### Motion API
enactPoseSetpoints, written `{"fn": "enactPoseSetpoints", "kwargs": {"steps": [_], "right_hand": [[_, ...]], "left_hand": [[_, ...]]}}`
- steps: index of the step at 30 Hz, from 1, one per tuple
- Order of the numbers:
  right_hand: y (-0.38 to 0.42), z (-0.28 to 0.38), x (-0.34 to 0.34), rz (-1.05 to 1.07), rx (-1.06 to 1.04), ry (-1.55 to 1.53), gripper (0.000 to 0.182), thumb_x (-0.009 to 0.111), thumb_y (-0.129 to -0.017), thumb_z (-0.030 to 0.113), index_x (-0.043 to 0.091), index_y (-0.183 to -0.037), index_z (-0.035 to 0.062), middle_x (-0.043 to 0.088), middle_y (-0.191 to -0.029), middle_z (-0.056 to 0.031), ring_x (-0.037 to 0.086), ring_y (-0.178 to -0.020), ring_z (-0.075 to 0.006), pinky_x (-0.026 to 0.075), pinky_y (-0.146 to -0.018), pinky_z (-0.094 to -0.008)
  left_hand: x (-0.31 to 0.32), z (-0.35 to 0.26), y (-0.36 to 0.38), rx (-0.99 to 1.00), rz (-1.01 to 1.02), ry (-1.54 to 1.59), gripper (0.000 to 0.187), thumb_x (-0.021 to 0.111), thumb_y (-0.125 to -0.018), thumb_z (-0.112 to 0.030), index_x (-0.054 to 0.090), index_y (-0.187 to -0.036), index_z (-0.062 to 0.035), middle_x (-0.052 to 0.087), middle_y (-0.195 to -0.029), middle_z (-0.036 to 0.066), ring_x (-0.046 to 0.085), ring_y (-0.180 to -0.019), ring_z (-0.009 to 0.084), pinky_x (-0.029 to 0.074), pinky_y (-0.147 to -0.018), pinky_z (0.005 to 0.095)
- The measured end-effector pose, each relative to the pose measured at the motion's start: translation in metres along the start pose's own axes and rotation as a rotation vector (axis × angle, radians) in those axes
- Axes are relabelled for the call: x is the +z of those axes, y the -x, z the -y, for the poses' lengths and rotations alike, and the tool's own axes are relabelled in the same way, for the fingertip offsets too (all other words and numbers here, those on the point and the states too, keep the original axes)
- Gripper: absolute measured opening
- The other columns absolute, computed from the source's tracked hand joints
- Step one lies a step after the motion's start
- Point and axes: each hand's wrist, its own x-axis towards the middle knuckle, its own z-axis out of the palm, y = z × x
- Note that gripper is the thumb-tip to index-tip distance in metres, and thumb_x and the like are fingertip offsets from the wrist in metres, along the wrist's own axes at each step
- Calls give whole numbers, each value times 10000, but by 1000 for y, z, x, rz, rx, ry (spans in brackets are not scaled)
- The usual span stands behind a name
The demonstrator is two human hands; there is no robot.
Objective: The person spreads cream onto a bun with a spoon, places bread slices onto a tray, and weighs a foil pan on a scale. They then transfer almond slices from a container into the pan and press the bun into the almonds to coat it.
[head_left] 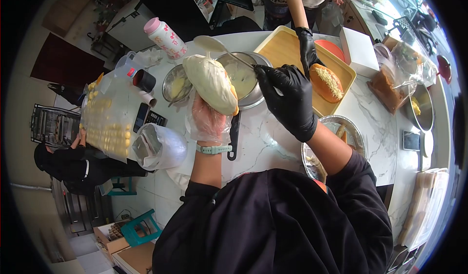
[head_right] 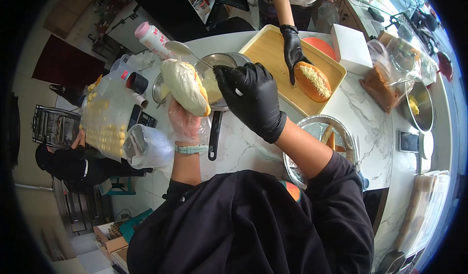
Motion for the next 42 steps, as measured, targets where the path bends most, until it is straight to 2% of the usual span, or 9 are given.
{"fn": "enactPoseSetpoints", "kwargs": {"steps": [8, 16, 21, 25, 28, 33, 37, 40, 42], "right_hand": [[-4, 1, 2, 54, -72, 33, 72, 638, -698, 28, 635, -769, 36, 534, -565, -79, 490, -498, -215, 379, -467, -303], [10, 12, 3, -11, -2, 8, 86, 631, -700, 9, 635, -783, 25, 515, -552, -76, 467, -479, -206, 366, -460, -296], [4, -7, 9, -65, 136, -4, 84, 617, -700, 71, 579, -629, 48, 511, -518, -116, 505, -455, -260, 398, -448, -349], [8, -42, 32, 373, 28, 307, 221, 508, -786, 182, 565, -629, 36, 521, -549, -154, 527, -520, -315, 429, -514, -384], [22, -51, 51, 445, -37, 406, 212, 516, -776, 199, 561, -633, 48, 518, -544, -155, 524, -522, -319, 432, -532, -384], [20, -66, 38, 354, 312, 64, 251, 489, -796, 236, 601, -666, 53, 569, -647, -153, 534, -558, -338, 450, -516, -367], [15, -82, 19, 204, 819, -493, 212, 601, -786, 178, 617, -759, -32, 527, -551, -30, 463, -505, -84, 399, -507, -225], [9, -75, -2, 249, 1110, -709, 217, 585, -802, 180, 615, -799, -35, 543, -586, -26, 468, -522, -76, 387, -509, -212], [5, -60, -9, 214, 1059, -756, 209, 564, -819, 167, 611, -815, -36, 552, -606, -25, 467, -540, -63, 378, -511, -200]], "left_hand": [[-1, 0, 3, -53, 43, -1, 424, 378, -893, -231, 334, -1249, -5, 395, -1242, 192, 415, -1134, 324, 373, -939, 465], [1, 0, -8, 253, -72, -125, 392, 385, -893, -240, 395, -1204, -2, 467, -1179, 164, 457, -1091, 297, 398, -913, 435], [1, -2, -8, 383, -241, -290, 373, 390, -887, -221, 418, -1189, -4, 475, -1180, 153, 476, -1078, 271, 393, -926, 408], [-18, -21, -8, 286, -229, -177, 365, 387, -884, -200, 426, -1179, 12, 486, -1174, 153, 495, -1060, 267, 402, -921, 399], [-16, -20, -8, 300, -295, -228, 363, 386, -883, -189, 429, -1171, 28, 494, -1166, 157, 502, -1052, 272, 408, -915, 400], [-19, -32, -2, 285, -293, -236, 364, 391, -881, -186, 428, -1170, 33, 490, -1173, 162, 498, -1058, 273, 410, -914, 401], [-26, -30, -3, 297, -307, -195, 366, 391, -882, -187, 426, -1174, 31, 484, -1180, 159, 490, -1069, 270, 405, -918, 401], [-27, -21, -8, 297, -259, -168, 365, 390, -883, -186, 424, -1177, 27, 482, -1183, 151, 485, -1073, 265, 398, -924, 401], [-26, -15, -11, 302, -229, -163, 363, 390, -883, -188, 425, -1179, 20, 485, -1180, 145, 484, -1072, 262, 394, -927, 398]]}}
